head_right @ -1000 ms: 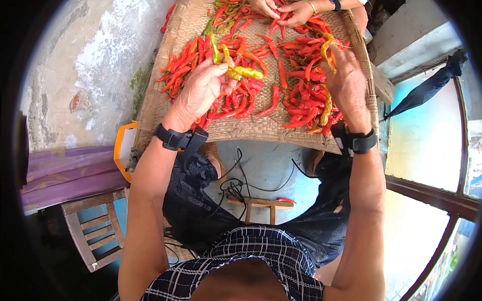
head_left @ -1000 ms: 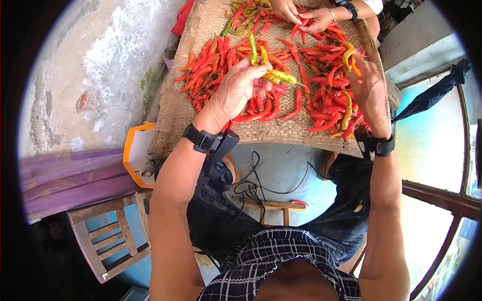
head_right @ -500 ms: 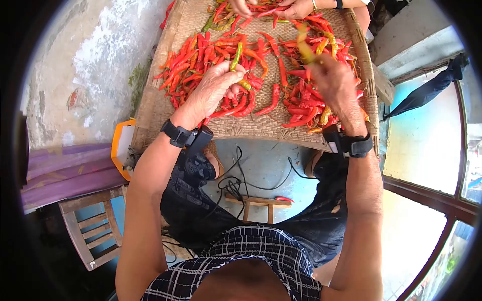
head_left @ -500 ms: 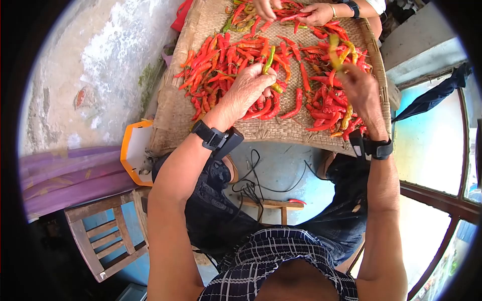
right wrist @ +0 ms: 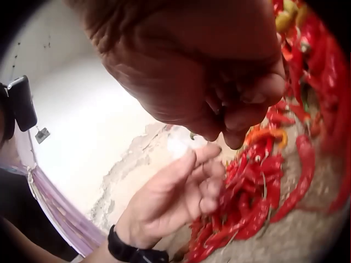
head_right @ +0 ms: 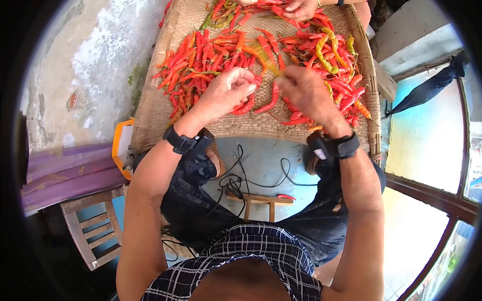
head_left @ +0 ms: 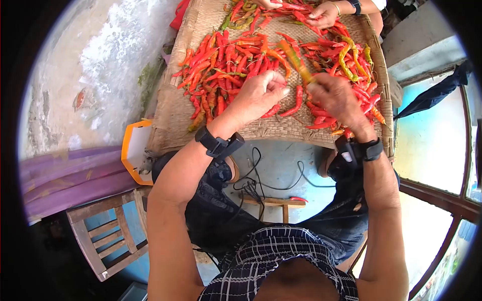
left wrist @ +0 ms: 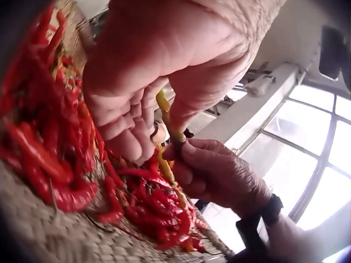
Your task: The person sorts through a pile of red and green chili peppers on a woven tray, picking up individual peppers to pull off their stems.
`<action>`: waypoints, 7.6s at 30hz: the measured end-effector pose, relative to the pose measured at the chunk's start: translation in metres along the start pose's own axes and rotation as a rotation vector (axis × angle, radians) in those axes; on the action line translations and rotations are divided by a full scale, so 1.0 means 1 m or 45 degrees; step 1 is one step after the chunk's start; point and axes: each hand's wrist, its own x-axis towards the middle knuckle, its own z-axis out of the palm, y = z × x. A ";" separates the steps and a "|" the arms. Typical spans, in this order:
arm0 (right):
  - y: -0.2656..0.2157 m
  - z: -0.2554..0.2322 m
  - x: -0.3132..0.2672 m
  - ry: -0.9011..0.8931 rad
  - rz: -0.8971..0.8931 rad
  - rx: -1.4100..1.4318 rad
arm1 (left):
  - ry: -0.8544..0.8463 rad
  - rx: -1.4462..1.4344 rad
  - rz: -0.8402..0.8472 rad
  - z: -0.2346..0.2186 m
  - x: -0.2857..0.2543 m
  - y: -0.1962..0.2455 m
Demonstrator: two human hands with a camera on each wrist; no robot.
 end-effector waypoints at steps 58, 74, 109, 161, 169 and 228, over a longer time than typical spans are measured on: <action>-0.011 -0.026 -0.009 0.066 0.311 0.220 | 0.229 -0.683 -0.021 -0.022 0.001 0.013; 0.001 -0.015 -0.010 0.329 -0.333 -0.192 | 0.179 -0.857 -0.036 -0.018 0.009 0.004; 0.049 -0.071 0.007 0.555 0.341 1.496 | 0.086 -0.543 0.061 -0.012 0.009 -0.004; 0.007 0.020 0.001 -0.184 0.294 0.701 | 0.008 1.617 0.510 0.000 0.014 -0.033; 0.008 0.022 0.000 -0.218 0.200 0.484 | 0.074 1.516 0.714 0.002 0.015 -0.041; 0.044 -0.045 0.006 0.508 0.388 1.588 | 0.955 1.171 0.550 -0.024 0.015 0.003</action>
